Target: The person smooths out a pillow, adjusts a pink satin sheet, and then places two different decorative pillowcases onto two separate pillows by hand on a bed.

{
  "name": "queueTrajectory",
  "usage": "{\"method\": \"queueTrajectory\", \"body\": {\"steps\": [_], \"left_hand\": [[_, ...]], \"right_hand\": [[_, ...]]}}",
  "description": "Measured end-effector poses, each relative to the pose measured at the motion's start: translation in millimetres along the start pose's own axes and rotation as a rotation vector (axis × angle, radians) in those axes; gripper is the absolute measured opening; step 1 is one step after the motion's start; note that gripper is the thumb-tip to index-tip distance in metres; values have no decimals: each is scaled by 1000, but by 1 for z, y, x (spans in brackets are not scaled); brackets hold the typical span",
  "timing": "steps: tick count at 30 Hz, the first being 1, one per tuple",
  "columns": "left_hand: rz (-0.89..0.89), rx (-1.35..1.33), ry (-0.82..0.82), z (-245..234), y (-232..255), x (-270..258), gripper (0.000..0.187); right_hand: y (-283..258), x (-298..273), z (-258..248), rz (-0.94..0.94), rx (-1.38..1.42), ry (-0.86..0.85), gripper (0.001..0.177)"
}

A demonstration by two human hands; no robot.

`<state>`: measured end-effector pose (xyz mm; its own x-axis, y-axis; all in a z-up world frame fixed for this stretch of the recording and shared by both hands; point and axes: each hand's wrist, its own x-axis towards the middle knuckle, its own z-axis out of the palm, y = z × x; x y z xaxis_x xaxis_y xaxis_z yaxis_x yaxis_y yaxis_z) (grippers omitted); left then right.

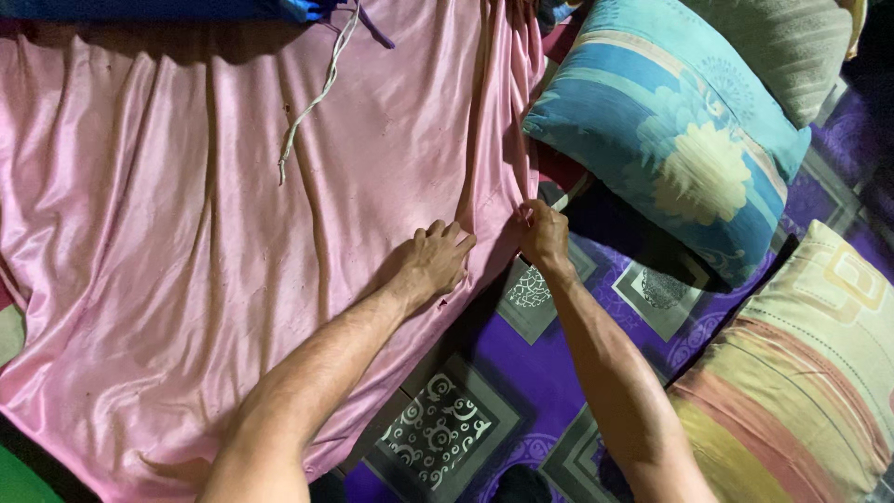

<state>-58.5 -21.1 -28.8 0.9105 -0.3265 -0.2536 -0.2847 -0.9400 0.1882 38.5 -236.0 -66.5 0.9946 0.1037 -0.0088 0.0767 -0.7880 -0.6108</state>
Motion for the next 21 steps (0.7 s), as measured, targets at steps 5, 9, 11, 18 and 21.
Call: {"method": "queueTrajectory", "body": {"steps": [5,9,11,18,21], "left_hand": [[60,18,96,7,-6,-14,70],[34,12,28,1,1,-21,72],[20,1,-20,-7,3,-23,71],[76,10,-27,-30,24,-9,68],[102,-4,-40,-45,43,2,66]], "right_hand": [[58,-4,-20,-51,-409,-41,14],[54,-16,-32,-41,-241,-26,34],[47,-24,-42,-202,-209,-1,41],[18,-58,-103,-64,-243,-300,49],[18,-73,-131,-78,-267,-334,50]]}}
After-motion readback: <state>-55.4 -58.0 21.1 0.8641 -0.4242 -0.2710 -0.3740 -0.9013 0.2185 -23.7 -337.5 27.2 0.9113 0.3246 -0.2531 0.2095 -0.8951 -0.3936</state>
